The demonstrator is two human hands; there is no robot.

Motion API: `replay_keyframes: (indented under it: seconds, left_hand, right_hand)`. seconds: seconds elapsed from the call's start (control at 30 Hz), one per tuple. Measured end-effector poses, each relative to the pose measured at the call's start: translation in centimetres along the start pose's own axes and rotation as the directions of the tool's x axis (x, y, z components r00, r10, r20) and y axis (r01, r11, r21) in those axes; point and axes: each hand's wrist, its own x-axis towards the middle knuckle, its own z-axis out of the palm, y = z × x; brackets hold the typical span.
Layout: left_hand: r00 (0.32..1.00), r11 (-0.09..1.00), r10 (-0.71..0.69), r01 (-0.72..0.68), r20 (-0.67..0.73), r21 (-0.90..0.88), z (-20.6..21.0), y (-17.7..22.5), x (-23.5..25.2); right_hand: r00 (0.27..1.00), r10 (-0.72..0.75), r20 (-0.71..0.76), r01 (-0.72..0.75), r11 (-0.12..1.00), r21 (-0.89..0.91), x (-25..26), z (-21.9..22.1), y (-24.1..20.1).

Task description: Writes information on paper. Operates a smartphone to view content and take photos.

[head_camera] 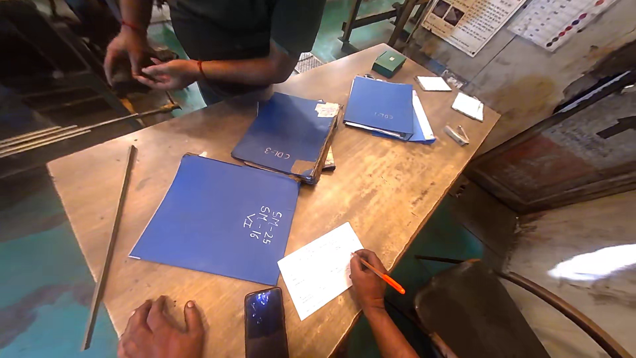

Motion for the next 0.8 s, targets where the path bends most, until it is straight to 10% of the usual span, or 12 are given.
replay_keyframes:
  seconds: [0.8]
  left_hand:
    - [1.0,1.0,-0.006,0.006,0.007,0.01,-0.08,0.07,0.07]
  right_hand:
    - [0.999,0.043,-0.007,-0.043,0.999,0.03,0.05,0.15,0.03]
